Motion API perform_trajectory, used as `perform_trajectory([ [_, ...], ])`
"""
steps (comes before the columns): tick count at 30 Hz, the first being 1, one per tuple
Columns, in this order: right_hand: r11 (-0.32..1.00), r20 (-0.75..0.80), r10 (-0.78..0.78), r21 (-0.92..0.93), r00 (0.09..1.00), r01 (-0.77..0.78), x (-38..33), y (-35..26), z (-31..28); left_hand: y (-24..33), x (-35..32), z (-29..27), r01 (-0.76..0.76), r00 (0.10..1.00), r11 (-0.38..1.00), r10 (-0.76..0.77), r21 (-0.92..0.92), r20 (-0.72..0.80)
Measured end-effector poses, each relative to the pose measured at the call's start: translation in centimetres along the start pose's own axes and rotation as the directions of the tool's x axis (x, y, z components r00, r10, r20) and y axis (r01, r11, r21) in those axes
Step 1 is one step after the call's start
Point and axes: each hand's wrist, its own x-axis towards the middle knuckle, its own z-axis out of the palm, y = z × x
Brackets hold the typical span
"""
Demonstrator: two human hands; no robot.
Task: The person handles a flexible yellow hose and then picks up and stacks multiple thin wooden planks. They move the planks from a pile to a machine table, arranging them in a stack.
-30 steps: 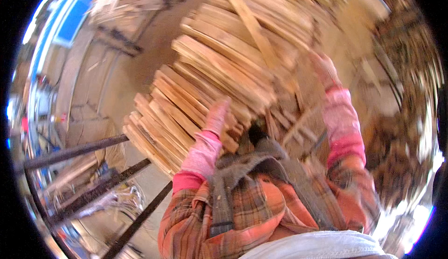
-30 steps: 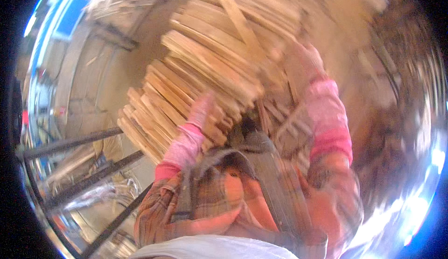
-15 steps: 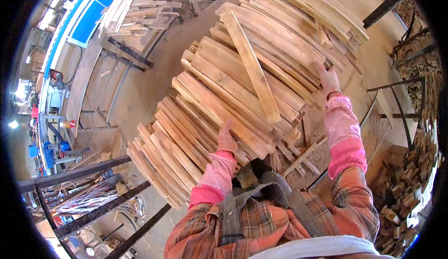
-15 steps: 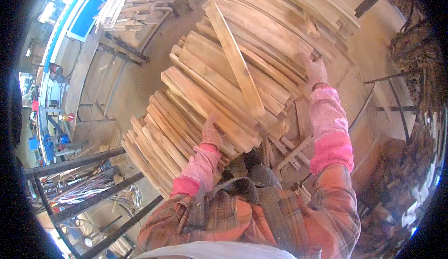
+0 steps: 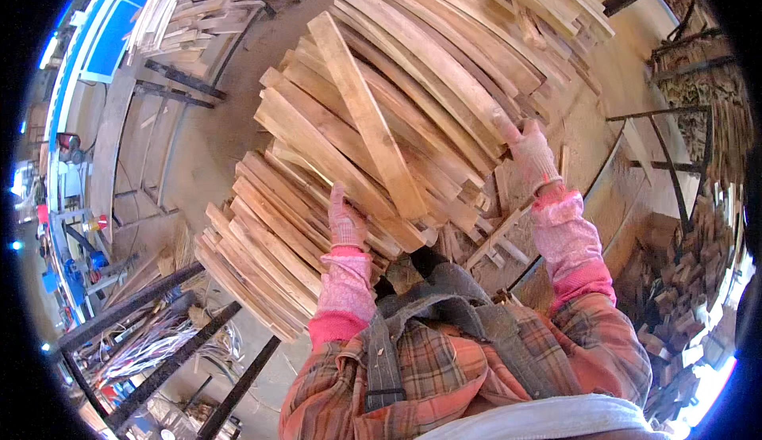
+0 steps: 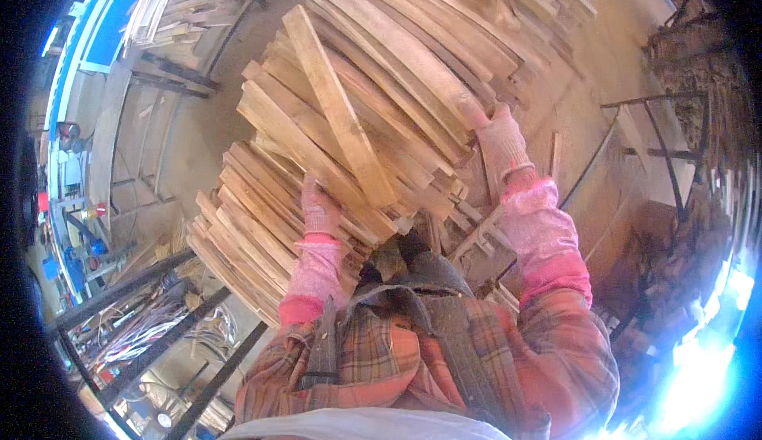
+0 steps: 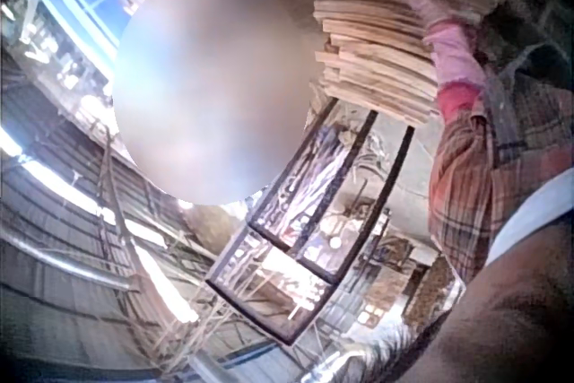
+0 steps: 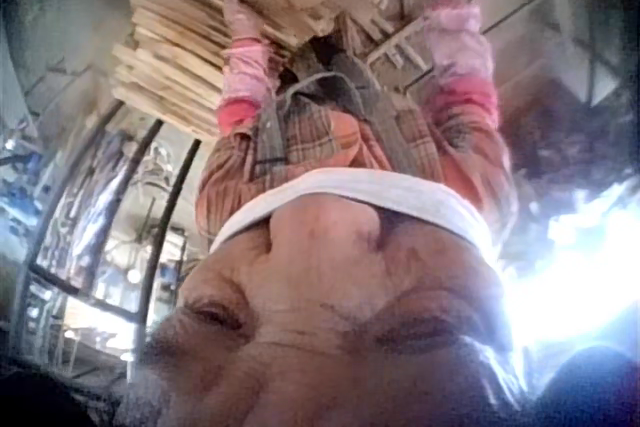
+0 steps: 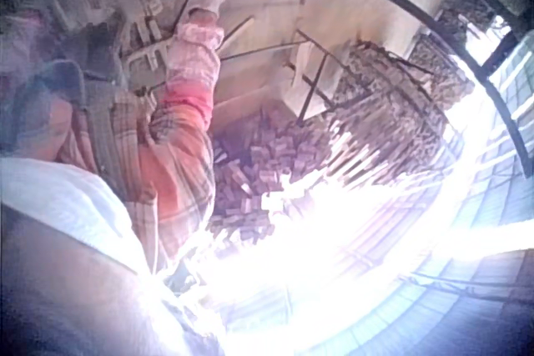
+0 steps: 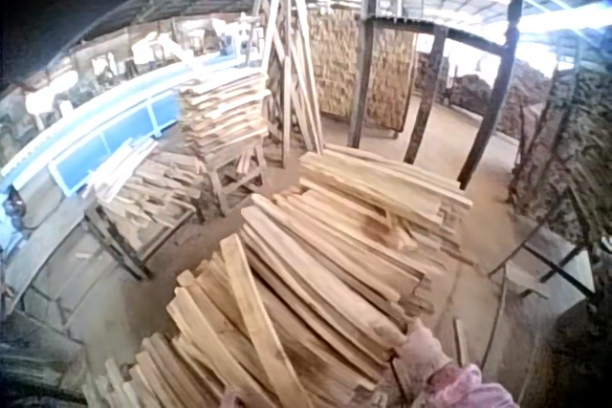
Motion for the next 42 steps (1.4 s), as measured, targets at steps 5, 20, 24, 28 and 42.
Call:
perform_trajectory([
  [5,0.984,0.273,-0.116,-0.097,0.955,0.147,0.0,0.5,0.1,0.4,-0.6,3.7,0.028,0.991,1.000,-0.027,0.008,-0.133],
  [20,0.847,0.490,-0.452,0.498,0.746,0.186,3.9,2.4,9.8,0.5,0.9,0.4,-0.012,0.999,1.000,0.011,-0.025,-0.033],
  [24,0.916,0.659,-0.392,0.340,0.642,0.210,2.9,-2.2,8.2,1.1,1.2,0.4,-0.002,1.000,0.999,0.002,0.035,0.011],
  [28,0.889,0.559,-0.445,0.178,0.700,0.423,4.4,-6.9,6.4,0.3,2.0,-0.4,0.081,0.997,0.990,-0.083,-0.119,-0.008],
  [42,0.783,0.495,-0.472,0.616,0.729,0.088,3.9,-6.1,11.1,1.6,2.1,5.2,-0.020,0.999,1.000,0.020,-0.013,0.029],
])
